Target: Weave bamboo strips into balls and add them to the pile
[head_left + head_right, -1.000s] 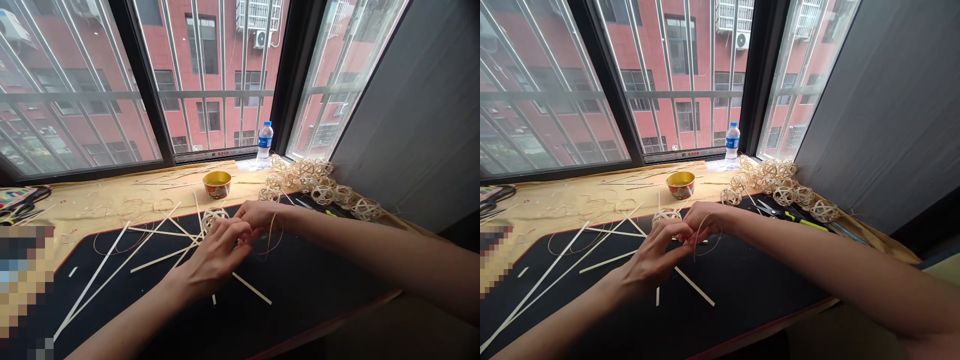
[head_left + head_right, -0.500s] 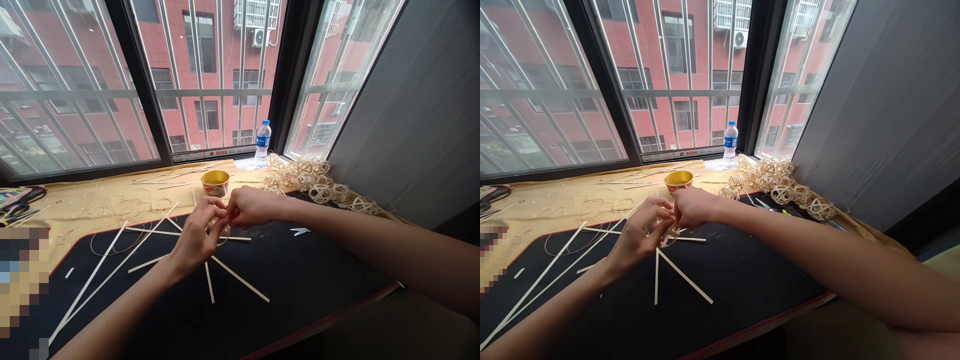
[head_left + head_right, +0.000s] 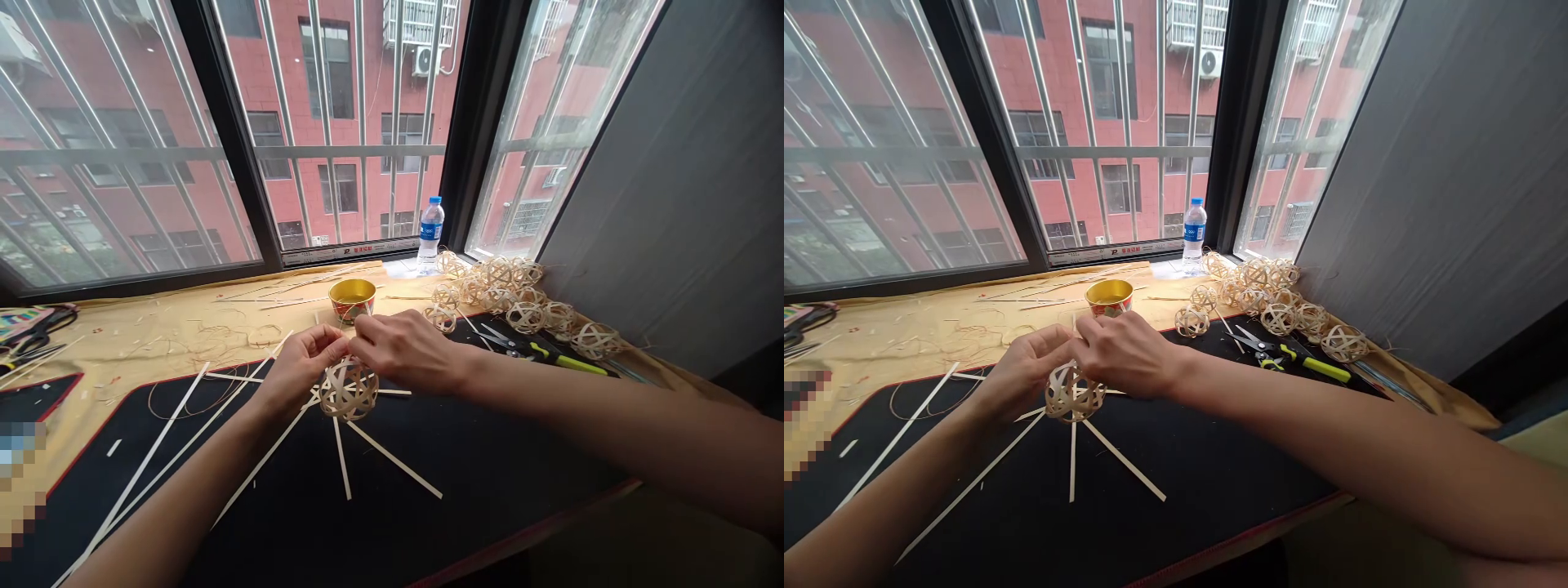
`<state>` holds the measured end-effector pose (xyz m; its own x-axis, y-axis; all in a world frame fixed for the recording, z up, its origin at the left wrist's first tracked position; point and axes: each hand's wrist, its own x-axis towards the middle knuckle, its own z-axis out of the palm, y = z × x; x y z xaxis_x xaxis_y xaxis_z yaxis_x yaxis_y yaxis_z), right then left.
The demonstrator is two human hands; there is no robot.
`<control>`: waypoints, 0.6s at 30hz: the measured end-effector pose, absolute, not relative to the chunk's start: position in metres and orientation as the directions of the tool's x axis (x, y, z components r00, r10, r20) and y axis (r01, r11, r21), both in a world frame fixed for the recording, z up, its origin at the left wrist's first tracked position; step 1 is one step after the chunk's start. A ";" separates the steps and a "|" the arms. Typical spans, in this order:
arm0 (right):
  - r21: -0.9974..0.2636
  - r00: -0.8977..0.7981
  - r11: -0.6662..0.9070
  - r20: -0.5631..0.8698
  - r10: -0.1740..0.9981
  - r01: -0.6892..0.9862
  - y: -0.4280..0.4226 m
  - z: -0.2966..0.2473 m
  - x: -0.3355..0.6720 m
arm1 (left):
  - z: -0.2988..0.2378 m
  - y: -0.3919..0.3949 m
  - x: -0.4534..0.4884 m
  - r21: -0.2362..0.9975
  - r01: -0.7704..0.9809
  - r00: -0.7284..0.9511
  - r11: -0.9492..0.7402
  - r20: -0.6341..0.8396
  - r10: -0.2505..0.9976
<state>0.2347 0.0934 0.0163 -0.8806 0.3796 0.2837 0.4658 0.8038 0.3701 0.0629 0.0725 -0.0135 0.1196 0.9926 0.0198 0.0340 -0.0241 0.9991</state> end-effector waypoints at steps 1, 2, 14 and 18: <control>0.395 -0.893 0.811 0.314 0.323 0.432 0.095 0.014 0.236 | -0.012 0.072 0.061 1.000 0.009 0.146 0.010 -0.011 0.989; 0.416 -0.900 0.817 0.346 0.265 0.400 0.097 0.012 0.238 | -0.011 0.072 0.060 0.999 -0.010 0.174 0.034 -0.032 0.984; 0.627 -0.834 0.779 0.432 -0.343 0.005 0.108 0.004 0.244 | -0.011 0.078 0.046 0.997 0.058 0.396 -0.043 0.016 0.918; 0.614 -0.861 0.789 0.414 -0.295 0.025 0.106 0.003 0.241 | -0.012 0.078 0.047 0.997 0.074 0.374 -0.018 -0.011 0.927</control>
<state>0.2408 0.1056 0.0029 -0.8610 -0.2950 0.4144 0.0255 0.7886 0.6144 0.0465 0.0779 -0.0118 0.3742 0.9273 -0.0110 0.0739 -0.0180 0.9971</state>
